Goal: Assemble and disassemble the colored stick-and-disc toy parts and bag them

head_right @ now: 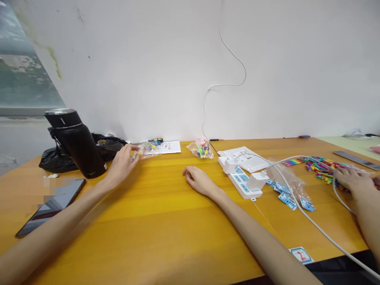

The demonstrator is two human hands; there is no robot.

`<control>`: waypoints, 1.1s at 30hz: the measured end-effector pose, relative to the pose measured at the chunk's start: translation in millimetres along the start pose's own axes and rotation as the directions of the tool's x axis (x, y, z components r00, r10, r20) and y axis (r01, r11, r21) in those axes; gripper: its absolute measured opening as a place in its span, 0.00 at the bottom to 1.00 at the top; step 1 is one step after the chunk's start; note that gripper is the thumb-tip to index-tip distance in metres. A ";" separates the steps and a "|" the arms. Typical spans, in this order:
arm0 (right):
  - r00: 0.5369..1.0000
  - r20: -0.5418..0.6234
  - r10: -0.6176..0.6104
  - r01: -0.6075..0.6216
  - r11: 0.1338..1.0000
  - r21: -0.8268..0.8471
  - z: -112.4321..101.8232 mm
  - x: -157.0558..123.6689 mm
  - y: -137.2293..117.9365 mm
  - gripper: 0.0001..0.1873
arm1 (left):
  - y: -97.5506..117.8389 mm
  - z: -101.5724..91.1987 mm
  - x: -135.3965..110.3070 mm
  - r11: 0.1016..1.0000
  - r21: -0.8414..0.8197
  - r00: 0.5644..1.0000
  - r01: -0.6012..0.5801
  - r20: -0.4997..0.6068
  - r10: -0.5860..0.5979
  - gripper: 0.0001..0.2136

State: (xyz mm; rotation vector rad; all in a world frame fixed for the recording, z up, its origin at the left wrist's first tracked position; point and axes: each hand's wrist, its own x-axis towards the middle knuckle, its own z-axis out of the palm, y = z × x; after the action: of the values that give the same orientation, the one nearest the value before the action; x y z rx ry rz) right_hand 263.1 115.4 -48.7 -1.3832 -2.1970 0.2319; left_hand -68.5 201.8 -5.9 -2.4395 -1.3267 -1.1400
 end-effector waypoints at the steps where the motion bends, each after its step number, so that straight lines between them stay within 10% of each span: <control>1: 1.000 0.004 -0.005 0.005 1.000 -0.003 -0.1 -0.2 -0.4 0.09 | 5.5 -1.6 0.0 1.000 -0.021 1.000 -0.016 0.003 0.017 0.06; 15: 0.943 -0.138 -0.303 0.306 0.952 0.006 -7.2 -4.5 -57.7 0.13 | 97.9 8.3 -37.2 0.918 -0.382 0.914 -0.109 0.324 0.244 0.14; 23: 0.960 -0.127 -0.250 0.246 0.968 -0.047 -10.7 -4.3 -39.3 0.12 | 42.8 23.7 -34.4 0.912 -0.408 0.835 -0.038 0.488 0.253 0.43; 33: 0.984 -0.089 -0.157 0.160 0.987 0.020 -7.1 -3.6 -30.4 0.16 | 19.8 34.0 -36.1 0.856 -0.498 0.877 0.140 0.464 0.126 0.36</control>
State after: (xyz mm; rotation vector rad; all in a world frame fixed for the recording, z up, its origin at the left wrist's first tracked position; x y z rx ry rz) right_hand 244.1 97.2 -31.4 -1.1744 -2.2096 0.1402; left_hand -46.1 181.2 -49.9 -3.2972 -1.2541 -1.0292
